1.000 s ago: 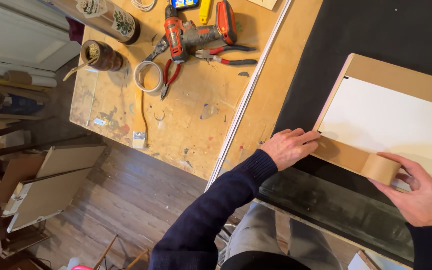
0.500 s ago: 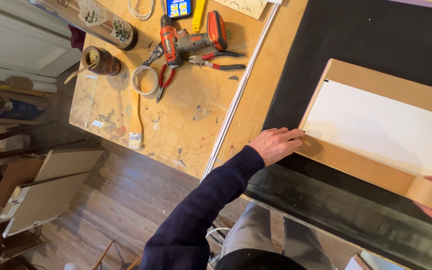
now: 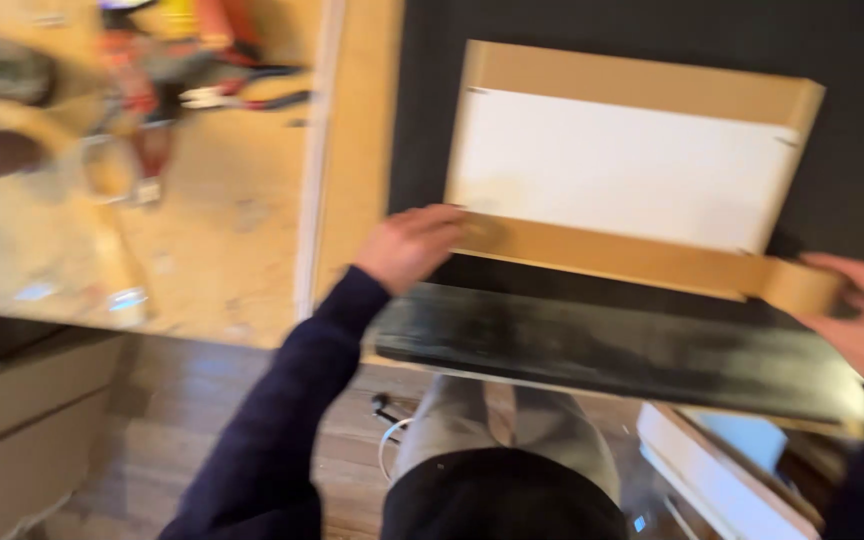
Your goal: The recorder is applying brown archival tape to the back of a picture frame to seal it.
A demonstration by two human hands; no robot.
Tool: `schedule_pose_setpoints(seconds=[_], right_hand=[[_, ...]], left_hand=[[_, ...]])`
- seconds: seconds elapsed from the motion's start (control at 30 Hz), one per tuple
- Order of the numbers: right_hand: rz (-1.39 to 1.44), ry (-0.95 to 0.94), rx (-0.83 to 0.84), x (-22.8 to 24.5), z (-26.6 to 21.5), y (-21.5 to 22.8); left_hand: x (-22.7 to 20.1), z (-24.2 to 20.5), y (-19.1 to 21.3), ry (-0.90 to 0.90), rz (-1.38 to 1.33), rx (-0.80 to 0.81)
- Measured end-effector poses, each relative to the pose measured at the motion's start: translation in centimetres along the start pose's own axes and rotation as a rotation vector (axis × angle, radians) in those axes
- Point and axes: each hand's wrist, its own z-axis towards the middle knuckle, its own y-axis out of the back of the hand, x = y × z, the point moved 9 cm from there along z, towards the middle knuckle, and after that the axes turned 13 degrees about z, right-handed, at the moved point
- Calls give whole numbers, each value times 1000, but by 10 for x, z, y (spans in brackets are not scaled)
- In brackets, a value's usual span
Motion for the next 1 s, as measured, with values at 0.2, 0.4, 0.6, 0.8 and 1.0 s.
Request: schedule_pose_setpoints(seconds=[0.2, 0.4, 0.6, 0.8, 1.0], right_hand=[[-103, -44, -52, 70, -13, -24], [-79, -57, 9, 57, -10, -25], [-144, -51, 36, 54, -7, -28], [-176, -58, 50, 51, -5, -28], [-457, 57, 54, 102, -6, -33]], left_hand=[[-10, 15, 17, 45, 100, 62], [-12, 22, 16, 112, 156, 135], [-12, 22, 15, 135, 186, 140], [-12, 23, 16, 152, 190, 136], [-11, 24, 25, 171, 198, 99]])
